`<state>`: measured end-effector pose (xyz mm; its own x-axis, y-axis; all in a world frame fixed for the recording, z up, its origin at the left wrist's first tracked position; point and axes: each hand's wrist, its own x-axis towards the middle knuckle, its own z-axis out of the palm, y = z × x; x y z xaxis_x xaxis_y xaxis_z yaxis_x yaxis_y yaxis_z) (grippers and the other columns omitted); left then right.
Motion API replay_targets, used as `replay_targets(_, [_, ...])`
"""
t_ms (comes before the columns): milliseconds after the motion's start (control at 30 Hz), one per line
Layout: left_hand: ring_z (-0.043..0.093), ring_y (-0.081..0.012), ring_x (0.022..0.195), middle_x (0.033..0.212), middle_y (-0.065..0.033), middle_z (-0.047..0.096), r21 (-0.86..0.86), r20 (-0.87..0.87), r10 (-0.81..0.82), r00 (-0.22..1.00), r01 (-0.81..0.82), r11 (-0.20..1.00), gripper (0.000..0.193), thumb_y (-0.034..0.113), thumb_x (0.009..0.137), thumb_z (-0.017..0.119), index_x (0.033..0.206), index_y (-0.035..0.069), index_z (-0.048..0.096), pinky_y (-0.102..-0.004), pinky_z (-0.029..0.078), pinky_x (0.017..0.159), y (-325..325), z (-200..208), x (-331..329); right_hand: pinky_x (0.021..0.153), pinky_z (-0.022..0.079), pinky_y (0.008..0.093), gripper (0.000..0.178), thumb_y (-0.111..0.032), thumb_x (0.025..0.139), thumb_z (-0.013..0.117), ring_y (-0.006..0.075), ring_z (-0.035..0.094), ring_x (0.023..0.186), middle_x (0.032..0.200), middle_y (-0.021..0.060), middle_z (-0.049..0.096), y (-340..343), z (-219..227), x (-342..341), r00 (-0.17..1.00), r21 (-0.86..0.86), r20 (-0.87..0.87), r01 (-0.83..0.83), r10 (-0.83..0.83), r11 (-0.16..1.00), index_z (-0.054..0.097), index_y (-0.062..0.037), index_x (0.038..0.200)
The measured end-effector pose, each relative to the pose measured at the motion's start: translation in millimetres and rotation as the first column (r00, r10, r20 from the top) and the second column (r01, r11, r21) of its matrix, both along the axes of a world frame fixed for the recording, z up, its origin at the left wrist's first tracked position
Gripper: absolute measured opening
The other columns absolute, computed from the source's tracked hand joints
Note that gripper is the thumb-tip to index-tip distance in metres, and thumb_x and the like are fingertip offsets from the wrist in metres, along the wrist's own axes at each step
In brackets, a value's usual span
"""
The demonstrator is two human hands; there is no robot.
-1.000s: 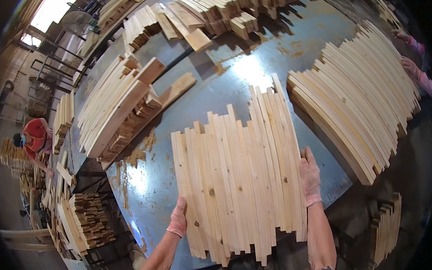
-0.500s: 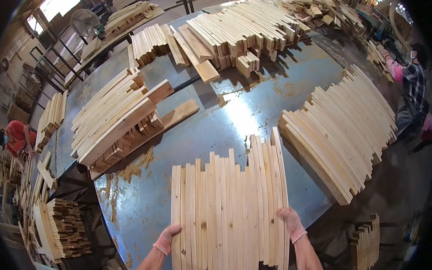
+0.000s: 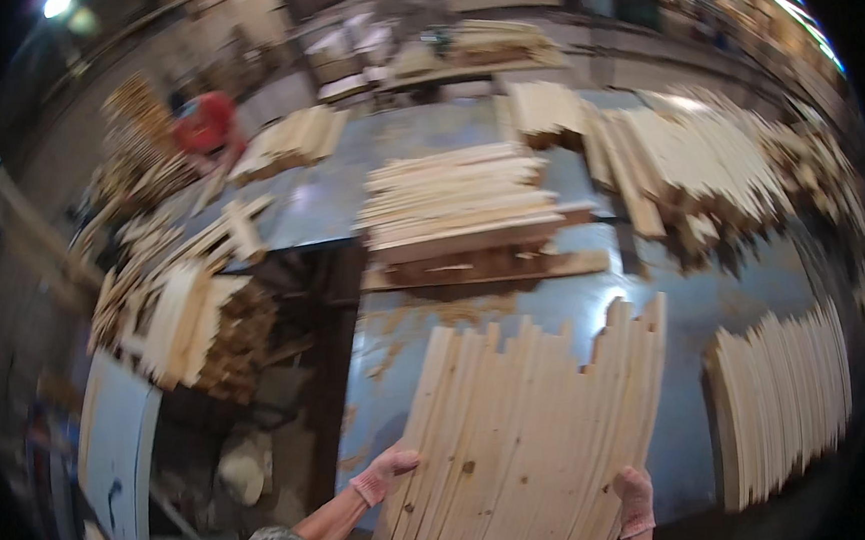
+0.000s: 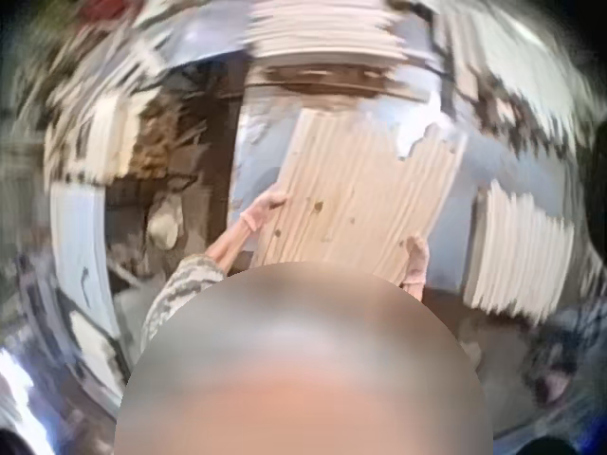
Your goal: The person picks up stacks of wooden planks from a metal table and places them onto a conveyor belt. The person repeats this process, moving multiple batches of wood from the table to the conveyor belt throughout the video.
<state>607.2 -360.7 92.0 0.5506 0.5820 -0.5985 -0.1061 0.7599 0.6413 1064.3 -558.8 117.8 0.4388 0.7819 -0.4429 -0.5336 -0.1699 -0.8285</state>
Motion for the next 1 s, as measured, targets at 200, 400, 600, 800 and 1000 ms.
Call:
replay_targets(200, [0.065, -0.0135, 0.115, 0.125, -0.0070, 0.069, 0.098, 0.083, 0.312, 0.946, -0.320, 0.942, 0.092, 0.030, 0.091, 0.082, 0.163, 0.000, 0.032, -0.0289, 0.050, 0.105, -21, 61, -149, 0.065, 0.054, 0.0372, 0.039, -0.045, 0.085, 0.080, 0.0180, 0.062, 0.067, 0.071, 0.0008, 0.059, 82, 75, -120, 0.987, 0.059, 0.111, -0.127, 0.120, 0.990, 0.060, -0.0123, 0.081])
replay_targets(400, [0.061, -0.0119, 0.117, 0.131, -0.0053, 0.066, 0.333, 0.201, 0.500, 0.842, -0.539, 0.774, 0.095, 0.033, 0.093, 0.082, 0.164, 0.000, 0.028, -0.0292, 0.050, 0.103, -56, 109, -340, 0.068, 0.055, 0.0372, 0.043, -0.049, 0.084, 0.079, 0.0214, 0.067, 0.075, 0.078, 0.0055, 0.068, 178, 158, -310, 0.927, 0.149, 0.108, -0.371, 0.358, 0.916, 0.067, -0.0081, 0.086])
replay_targets(600, [0.061, -0.0175, 0.121, 0.140, -0.0081, 0.062, 0.394, 0.207, 0.735, 0.645, -0.743, 0.541, 0.085, 0.031, 0.092, 0.082, 0.161, 0.005, 0.041, -0.0355, 0.053, 0.103, -132, 95, -569, 0.059, 0.044, 0.0333, 0.040, -0.043, 0.085, 0.076, 0.0171, 0.060, 0.068, 0.069, 0.0043, 0.063, 290, 166, -565, 0.703, 0.267, 0.229, -0.711, 0.673, 0.651, 0.065, -0.0058, 0.075])
replay_targets(800, [0.067, -0.0198, 0.115, 0.128, -0.0065, 0.069, 0.224, 0.222, 0.953, 0.206, -0.962, 0.156, 0.076, 0.027, 0.084, 0.085, 0.152, 0.011, 0.055, -0.0402, 0.057, 0.102, -238, 153, -681, 0.069, 0.042, 0.0311, 0.031, -0.032, 0.086, 0.075, 0.0126, 0.051, 0.071, 0.075, -0.0039, 0.053, 368, 143, -800, 0.339, 0.398, 0.204, -0.886, 0.918, 0.239, 0.057, -0.0106, 0.073])
replay_targets(1000, [0.070, -0.0208, 0.108, 0.111, -0.0039, 0.073, 0.241, 0.102, 0.992, -0.072, -0.966, -0.095, 0.042, 0.028, 0.088, 0.082, 0.124, 0.009, 0.071, -0.0408, 0.060, 0.098, -302, 202, -789, 0.081, 0.053, 0.0335, 0.024, -0.027, 0.087, 0.073, 0.0177, 0.064, 0.080, 0.088, 0.0009, 0.068, 368, 147, -1044, 0.084, 0.235, 0.176, -0.971, 0.981, 0.041, 0.069, -0.0047, 0.092])
